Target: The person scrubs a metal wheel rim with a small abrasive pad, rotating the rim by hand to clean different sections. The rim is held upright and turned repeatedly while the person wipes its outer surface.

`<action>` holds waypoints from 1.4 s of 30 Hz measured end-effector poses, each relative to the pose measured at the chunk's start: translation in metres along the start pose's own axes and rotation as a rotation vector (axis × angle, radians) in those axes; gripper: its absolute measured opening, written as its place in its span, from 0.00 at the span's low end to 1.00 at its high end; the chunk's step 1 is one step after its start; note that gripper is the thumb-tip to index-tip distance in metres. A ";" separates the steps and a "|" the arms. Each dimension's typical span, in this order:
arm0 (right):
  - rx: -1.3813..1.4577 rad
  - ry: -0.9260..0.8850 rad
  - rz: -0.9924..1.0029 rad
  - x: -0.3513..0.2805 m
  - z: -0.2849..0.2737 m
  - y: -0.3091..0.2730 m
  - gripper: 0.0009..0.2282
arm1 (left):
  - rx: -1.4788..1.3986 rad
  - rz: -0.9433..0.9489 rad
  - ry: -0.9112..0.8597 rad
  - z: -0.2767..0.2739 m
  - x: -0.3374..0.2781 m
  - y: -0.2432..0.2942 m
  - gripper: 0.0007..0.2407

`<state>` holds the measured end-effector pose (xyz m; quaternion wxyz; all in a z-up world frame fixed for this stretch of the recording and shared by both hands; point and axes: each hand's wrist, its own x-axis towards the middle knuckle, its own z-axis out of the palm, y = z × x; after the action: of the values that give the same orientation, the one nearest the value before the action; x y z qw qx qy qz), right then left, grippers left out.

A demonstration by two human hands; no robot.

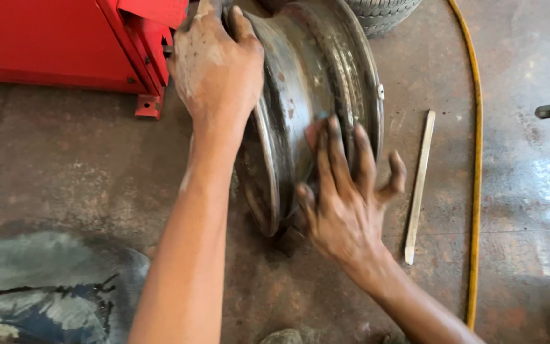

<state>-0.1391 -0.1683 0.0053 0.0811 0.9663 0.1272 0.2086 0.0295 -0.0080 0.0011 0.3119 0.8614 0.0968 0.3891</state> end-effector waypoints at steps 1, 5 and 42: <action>0.084 0.048 -0.009 0.018 0.007 0.004 0.27 | 0.000 -0.014 -0.026 0.004 0.000 -0.002 0.13; 0.134 -0.097 0.030 0.102 0.017 0.016 0.22 | 0.002 -0.012 -0.004 0.014 0.008 -0.012 0.13; 0.641 0.061 -0.208 0.099 -0.019 0.003 0.21 | -0.413 -0.080 -0.085 -0.032 -0.019 0.019 0.15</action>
<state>-0.0590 -0.1416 0.0613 -0.2098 0.9178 0.2866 0.1775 -0.0083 -0.0156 0.0176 0.5009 0.7901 0.0358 0.3515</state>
